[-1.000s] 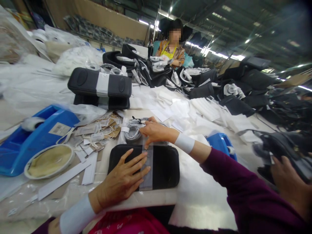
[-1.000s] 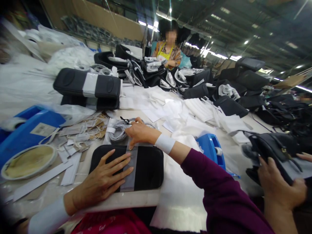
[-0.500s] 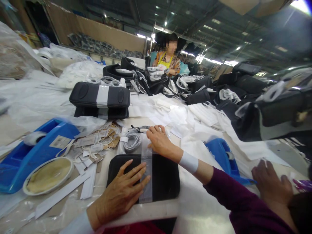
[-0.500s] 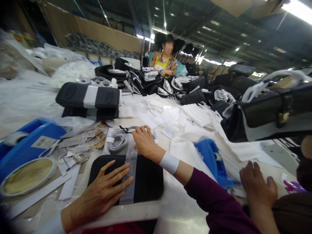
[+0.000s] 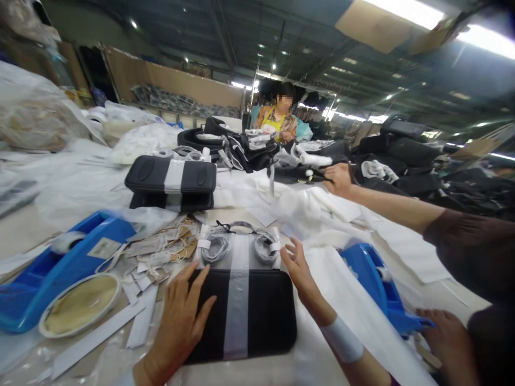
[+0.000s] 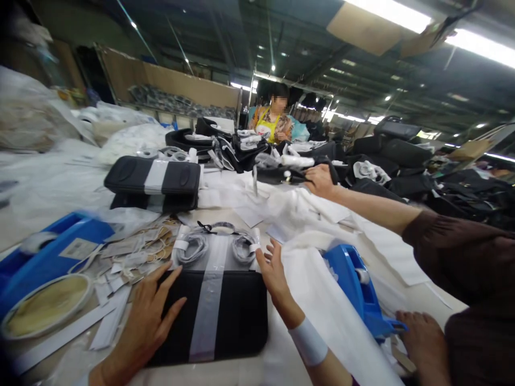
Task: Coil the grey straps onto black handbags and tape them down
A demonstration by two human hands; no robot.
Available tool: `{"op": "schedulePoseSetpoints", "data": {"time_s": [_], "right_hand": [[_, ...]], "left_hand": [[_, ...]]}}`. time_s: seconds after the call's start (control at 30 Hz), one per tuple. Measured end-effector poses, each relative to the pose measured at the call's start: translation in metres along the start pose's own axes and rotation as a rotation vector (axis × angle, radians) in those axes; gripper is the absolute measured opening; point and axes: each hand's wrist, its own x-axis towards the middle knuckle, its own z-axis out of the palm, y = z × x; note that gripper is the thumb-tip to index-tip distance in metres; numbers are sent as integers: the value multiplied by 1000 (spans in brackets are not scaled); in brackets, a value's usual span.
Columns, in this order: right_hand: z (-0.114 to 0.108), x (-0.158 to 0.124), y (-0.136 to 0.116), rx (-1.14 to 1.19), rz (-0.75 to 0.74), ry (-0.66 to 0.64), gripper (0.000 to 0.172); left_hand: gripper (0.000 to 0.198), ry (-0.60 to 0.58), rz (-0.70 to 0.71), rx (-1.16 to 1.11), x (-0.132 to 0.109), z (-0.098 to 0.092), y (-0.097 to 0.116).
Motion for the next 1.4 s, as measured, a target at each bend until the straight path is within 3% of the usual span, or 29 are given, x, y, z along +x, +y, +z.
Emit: {"op": "schedulePoseSetpoints", "data": {"time_s": [0.1,0.33,0.53,0.67,0.83,0.9,1.0,1.2,1.4], "right_hand": [[5,1,6,72,75,-71,81],[13,4,12,103,30,-94,75],[8,0,14,59,76,-131,84],[1,-14,14,44,143,-148,84],[-9,-38,17,29,187,-136,87],[-12,-42,19,7,149,-63,89],[-17,-43,15,-87,-9,43,83],[-22,-47,-16,-308,-211,28,53],[-15,-57,-26,-283,-290,-65,39]], "left_hand": [[63,31,-170,-38,1,8,-4],[67,-27,-391,-168,4,16,-18],[59,-53,-423,-224,6,5,-11],[62,-80,-428,-217,-5,-5,1],[55,-124,-368,-247,-12,-32,5],[42,-136,-347,-260,0,-47,-7],[24,-123,-348,-171,31,-63,-43],[25,-290,-460,71,84,-67,-113],[18,-425,-517,86,86,-64,-125]]}}
